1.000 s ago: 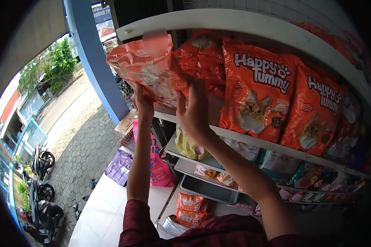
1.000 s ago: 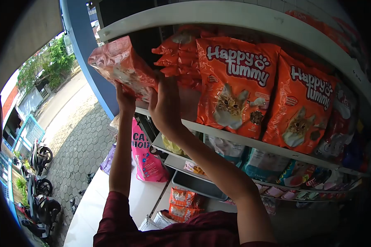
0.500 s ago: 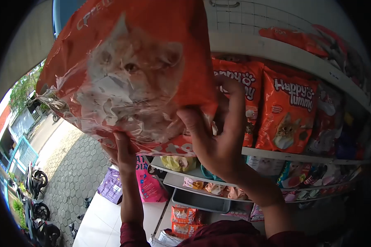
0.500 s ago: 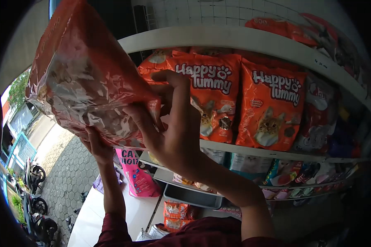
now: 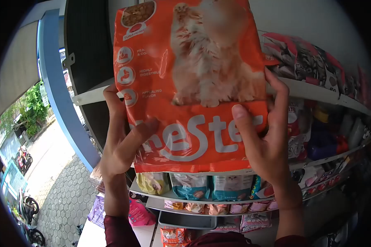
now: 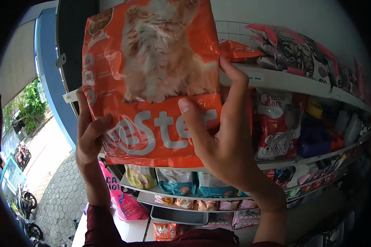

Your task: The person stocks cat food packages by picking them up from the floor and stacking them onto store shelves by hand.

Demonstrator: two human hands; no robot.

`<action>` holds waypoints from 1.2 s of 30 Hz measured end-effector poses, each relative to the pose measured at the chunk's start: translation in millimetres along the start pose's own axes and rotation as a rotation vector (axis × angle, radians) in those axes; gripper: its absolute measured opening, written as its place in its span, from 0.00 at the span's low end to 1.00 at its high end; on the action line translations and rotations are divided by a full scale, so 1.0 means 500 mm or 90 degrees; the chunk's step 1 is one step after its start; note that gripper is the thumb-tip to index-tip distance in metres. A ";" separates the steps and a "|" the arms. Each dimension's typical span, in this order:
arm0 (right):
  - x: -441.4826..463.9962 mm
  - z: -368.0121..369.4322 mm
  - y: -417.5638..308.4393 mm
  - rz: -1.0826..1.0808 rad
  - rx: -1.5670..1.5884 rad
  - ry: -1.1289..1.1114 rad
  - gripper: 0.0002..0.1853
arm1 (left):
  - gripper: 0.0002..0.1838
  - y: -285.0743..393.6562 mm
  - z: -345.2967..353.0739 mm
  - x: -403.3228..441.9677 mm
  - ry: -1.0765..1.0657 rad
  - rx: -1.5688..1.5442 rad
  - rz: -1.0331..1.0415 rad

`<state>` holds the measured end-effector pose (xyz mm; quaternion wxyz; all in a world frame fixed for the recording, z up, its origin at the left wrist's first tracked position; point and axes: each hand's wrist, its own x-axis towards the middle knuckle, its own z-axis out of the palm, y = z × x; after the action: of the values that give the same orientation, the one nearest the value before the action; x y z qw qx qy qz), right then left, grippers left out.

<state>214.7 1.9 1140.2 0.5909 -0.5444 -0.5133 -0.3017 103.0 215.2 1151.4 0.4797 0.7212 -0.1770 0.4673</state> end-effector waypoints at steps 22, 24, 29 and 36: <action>0.577 -0.178 0.340 0.278 -0.600 -0.223 0.18 | 0.19 -0.240 0.233 0.621 -0.442 0.613 0.245; 0.558 -0.167 0.349 0.307 -0.617 -0.231 0.16 | 0.19 -0.256 0.242 0.611 -0.504 0.683 0.313; 0.539 -0.149 0.313 0.037 -0.953 -0.591 0.13 | 0.22 -0.188 0.247 0.562 -0.373 0.451 -0.191; 0.520 -0.115 0.277 0.127 -1.067 -0.658 0.14 | 0.25 -0.238 0.263 0.584 -0.487 0.508 0.077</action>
<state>433.1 30.9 1344.2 -0.2597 -0.8920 -0.2803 -0.2416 399.1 215.5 1321.7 0.0430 0.9537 -0.1890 0.2299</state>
